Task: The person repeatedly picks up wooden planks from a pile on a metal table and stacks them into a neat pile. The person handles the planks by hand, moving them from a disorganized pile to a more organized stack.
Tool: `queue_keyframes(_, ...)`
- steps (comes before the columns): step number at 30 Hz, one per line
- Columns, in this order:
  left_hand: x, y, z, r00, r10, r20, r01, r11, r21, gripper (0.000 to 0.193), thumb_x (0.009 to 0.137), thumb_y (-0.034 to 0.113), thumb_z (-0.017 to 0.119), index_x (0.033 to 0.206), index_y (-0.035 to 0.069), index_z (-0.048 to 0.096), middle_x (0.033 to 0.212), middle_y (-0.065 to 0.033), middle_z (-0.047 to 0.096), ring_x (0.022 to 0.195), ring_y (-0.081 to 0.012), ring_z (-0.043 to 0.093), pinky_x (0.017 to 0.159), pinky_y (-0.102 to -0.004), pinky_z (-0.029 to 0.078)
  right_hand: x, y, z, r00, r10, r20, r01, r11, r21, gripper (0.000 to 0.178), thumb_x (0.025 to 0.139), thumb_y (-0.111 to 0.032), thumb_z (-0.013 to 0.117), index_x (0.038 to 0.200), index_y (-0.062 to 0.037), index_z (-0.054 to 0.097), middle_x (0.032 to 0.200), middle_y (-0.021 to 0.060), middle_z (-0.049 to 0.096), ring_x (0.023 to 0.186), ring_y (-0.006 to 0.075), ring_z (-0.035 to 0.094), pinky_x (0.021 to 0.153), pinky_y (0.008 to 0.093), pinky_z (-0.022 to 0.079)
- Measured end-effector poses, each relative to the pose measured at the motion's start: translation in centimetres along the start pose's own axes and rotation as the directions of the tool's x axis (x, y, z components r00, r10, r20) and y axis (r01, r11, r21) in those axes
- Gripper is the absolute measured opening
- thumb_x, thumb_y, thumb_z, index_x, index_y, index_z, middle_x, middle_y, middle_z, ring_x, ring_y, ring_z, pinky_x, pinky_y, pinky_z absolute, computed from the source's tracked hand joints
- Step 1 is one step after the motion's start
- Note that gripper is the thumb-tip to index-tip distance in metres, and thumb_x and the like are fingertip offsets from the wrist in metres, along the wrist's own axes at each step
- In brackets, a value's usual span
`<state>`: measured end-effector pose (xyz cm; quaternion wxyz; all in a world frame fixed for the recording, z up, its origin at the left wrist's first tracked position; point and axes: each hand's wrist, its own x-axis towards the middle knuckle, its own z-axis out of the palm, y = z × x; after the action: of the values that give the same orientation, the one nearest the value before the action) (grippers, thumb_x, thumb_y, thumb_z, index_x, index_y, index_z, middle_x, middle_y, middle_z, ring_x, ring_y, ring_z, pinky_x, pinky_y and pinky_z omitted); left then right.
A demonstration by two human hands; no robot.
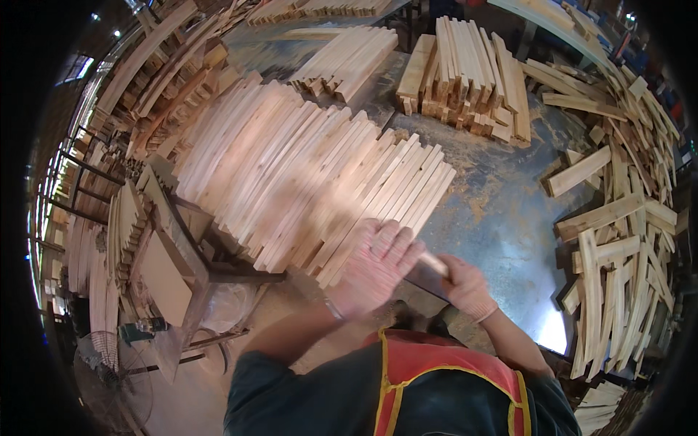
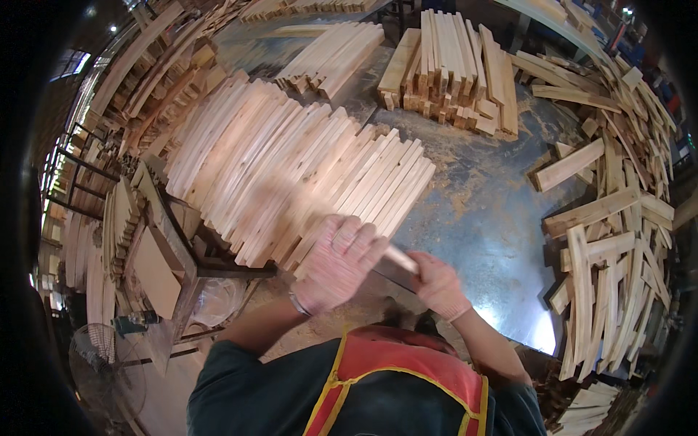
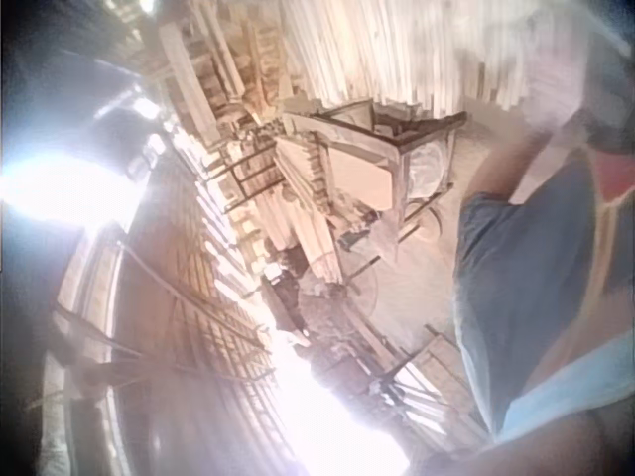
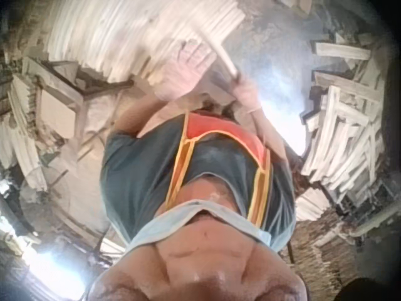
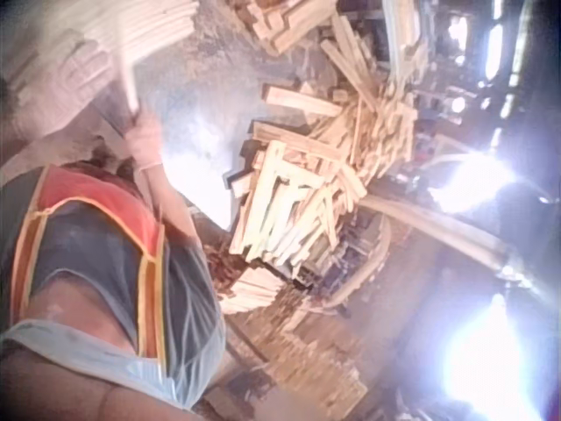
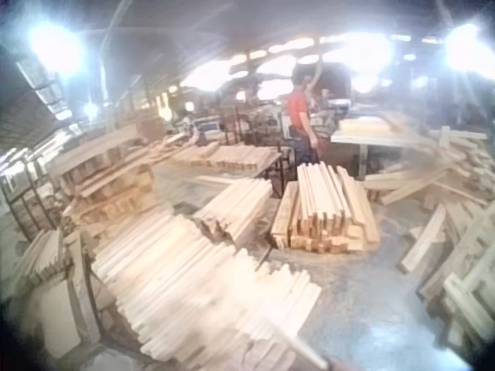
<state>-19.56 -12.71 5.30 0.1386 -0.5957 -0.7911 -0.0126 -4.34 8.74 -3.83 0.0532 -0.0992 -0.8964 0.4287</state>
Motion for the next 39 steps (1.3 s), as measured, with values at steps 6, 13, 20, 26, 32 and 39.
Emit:
queue_keyframes(6,-3.9,-9.4,2.1,0.885,-0.390,0.253,0.445,0.868,-0.220,0.053,0.094,0.009,0.059,0.146,0.011,0.064,0.112,-0.0149,0.076,0.100,-0.0355,0.071,0.086,-0.0453,0.057,3.3,-4.8,-3.5,0.835,-0.430,-0.342,0.265,0.861,-0.435,0.060,0.080,-0.019,0.080,0.137,-0.0098,0.064,0.127,0.0137,0.066,0.127,0.0344,0.061,0.106,0.0470,0.051)
queue_keyframes(13,-7.4,-21.0,3.6,0.477,-0.795,0.375,0.866,0.497,-0.047,0.062,0.097,0.019,0.063,0.157,0.008,0.051,0.150,-0.0218,0.060,0.130,-0.0397,0.063,0.109,-0.0456,0.051,-8.7,9.1,-7.4,0.807,0.059,-0.588,-0.262,0.928,-0.266,0.055,0.084,-0.021,0.076,0.137,-0.0125,0.063,0.131,0.0168,0.068,0.131,0.0386,0.059,0.113,0.0498,0.046)
queue_keyframes(20,3.3,-9.2,8.9,0.882,-0.461,0.101,0.464,0.886,-0.004,0.064,0.090,0.022,0.071,0.148,-0.001,0.055,0.145,-0.0209,0.061,0.141,-0.0372,0.053,0.123,-0.0439,0.040,-24.1,21.6,-22.9,0.512,0.510,-0.691,-0.852,0.199,-0.484,0.086,0.080,-0.039,0.080,0.154,-0.0117,0.047,0.161,0.0181,0.047,0.152,0.0396,0.039,0.123,0.0485,0.033)
queue_keyframes(26,12.1,17.5,12.3,0.821,0.181,0.541,0.140,0.855,-0.499,0.076,0.096,0.031,0.071,0.161,0.005,0.041,0.162,-0.0193,0.046,0.146,-0.0384,0.046,0.123,-0.0468,0.037,-20.2,15.2,-27.4,0.695,0.692,-0.193,-0.717,0.653,-0.243,0.083,0.079,-0.057,0.076,0.141,-0.0067,0.053,0.109,0.0224,0.075,0.107,0.0391,0.072,0.094,0.0481,0.056)
queue_keyframes(32,14.4,27.9,17.1,0.656,0.458,0.599,0.726,-0.599,-0.337,0.071,0.102,0.038,0.069,0.159,0.006,0.042,0.154,-0.0131,0.054,0.141,-0.0323,0.053,0.114,-0.0514,0.048,-14.0,23.0,-29.4,0.447,0.561,-0.697,-0.666,0.728,0.159,0.080,0.092,-0.053,0.070,0.151,-0.0013,0.050,0.139,0.0276,0.066,0.128,0.0413,0.065,0.111,0.0458,0.049)
queue_keyframes(39,14.5,27.7,17.2,0.581,0.099,0.808,0.651,-0.653,-0.388,0.040,0.097,0.006,0.066,0.135,0.000,0.059,0.116,-0.0095,0.070,0.101,-0.0218,0.069,0.089,-0.0367,0.058,-8.0,32.1,-31.5,-0.008,0.760,-0.649,-0.423,0.586,0.691,0.056,0.079,-0.021,0.083,0.127,0.0012,0.064,0.108,0.0177,0.076,0.096,0.0301,0.074,0.083,0.0425,0.059)
